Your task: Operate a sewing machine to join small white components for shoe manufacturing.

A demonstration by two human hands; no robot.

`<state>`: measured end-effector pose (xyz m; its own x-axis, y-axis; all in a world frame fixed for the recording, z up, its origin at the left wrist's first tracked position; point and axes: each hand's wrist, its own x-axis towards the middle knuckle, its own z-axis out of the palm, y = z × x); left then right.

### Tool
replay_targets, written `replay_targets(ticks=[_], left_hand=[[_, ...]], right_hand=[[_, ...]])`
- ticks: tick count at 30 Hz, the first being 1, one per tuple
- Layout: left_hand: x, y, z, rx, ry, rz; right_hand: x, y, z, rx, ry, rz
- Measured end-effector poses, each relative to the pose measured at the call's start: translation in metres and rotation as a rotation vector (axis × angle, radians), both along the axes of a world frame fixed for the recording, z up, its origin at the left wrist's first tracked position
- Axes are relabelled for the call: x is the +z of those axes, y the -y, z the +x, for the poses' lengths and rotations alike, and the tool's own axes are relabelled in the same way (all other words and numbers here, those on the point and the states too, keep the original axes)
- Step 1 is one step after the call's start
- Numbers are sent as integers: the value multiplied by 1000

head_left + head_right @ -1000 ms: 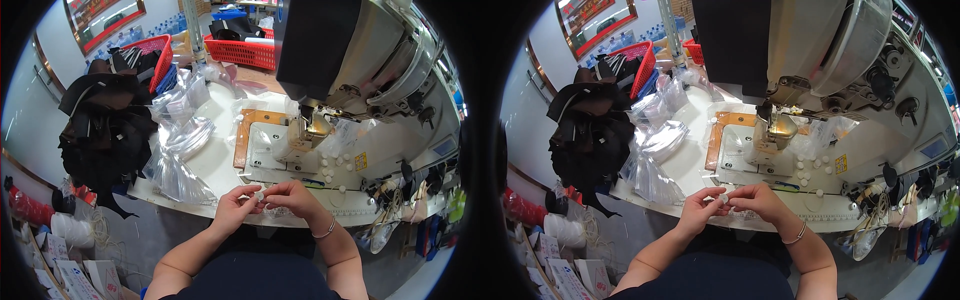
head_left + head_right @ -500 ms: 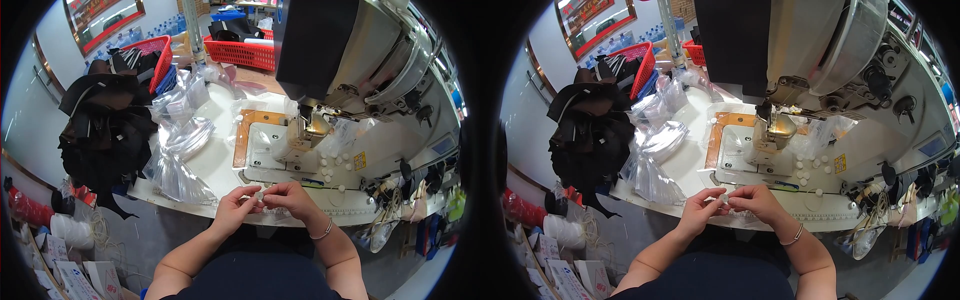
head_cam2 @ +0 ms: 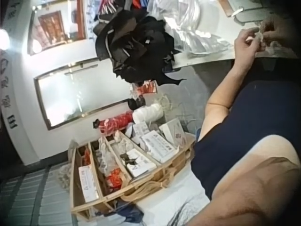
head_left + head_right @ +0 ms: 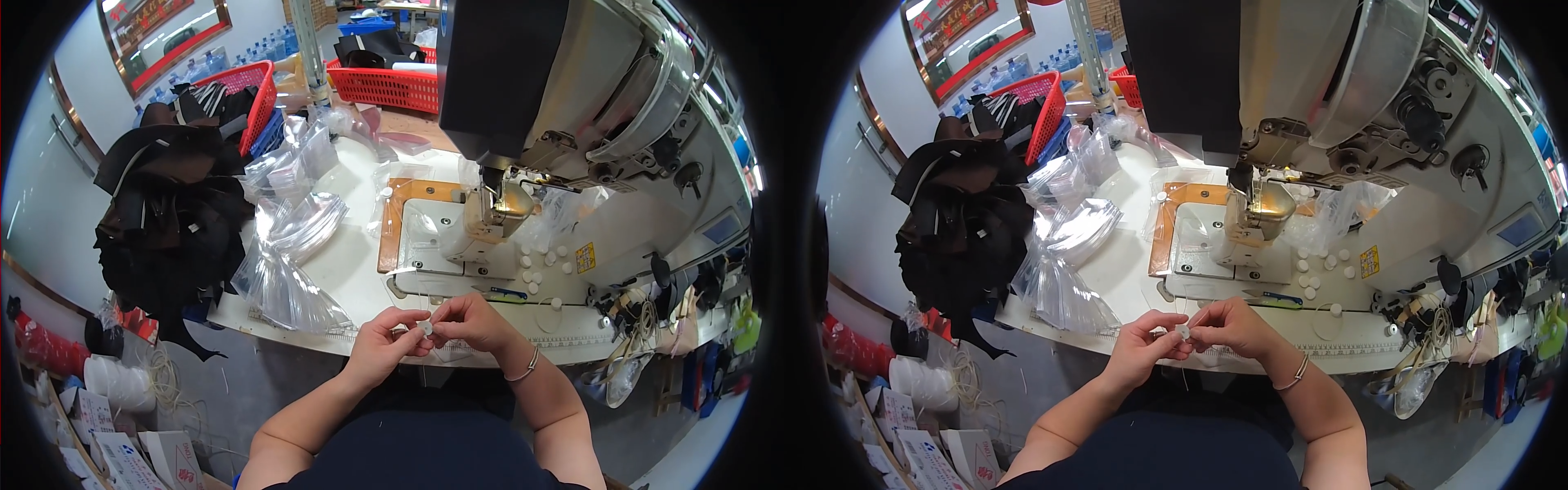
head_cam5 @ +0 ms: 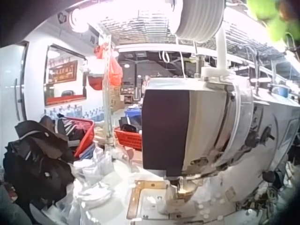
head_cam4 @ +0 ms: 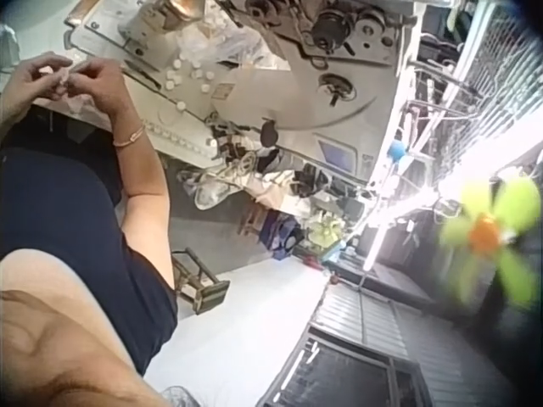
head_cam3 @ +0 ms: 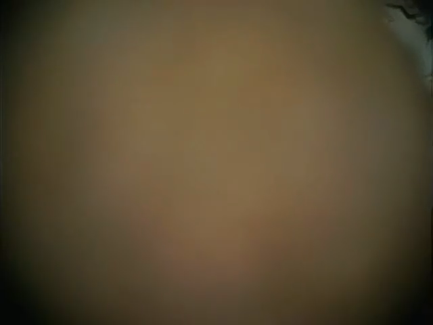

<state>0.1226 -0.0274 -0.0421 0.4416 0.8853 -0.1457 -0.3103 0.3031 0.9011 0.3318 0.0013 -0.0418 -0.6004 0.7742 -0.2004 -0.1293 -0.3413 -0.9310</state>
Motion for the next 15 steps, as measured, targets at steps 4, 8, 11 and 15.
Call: replay_targets(ticks=[4, 8, 11, 15], left_hand=[[1, 1, 2, 16, 3, 26], [4, 2, 4, 21, 20, 43], [3, 0, 4, 20, 10, 34], [1, -1, 2, 6, -6, 7]], right_hand=[[0, 3, -4, -59, -4, -33], [-1, 6, -9, -131, -45, -102], [1, 6, -9, -168, -22, -131], [1, 6, -5, -114, 27, -102]])
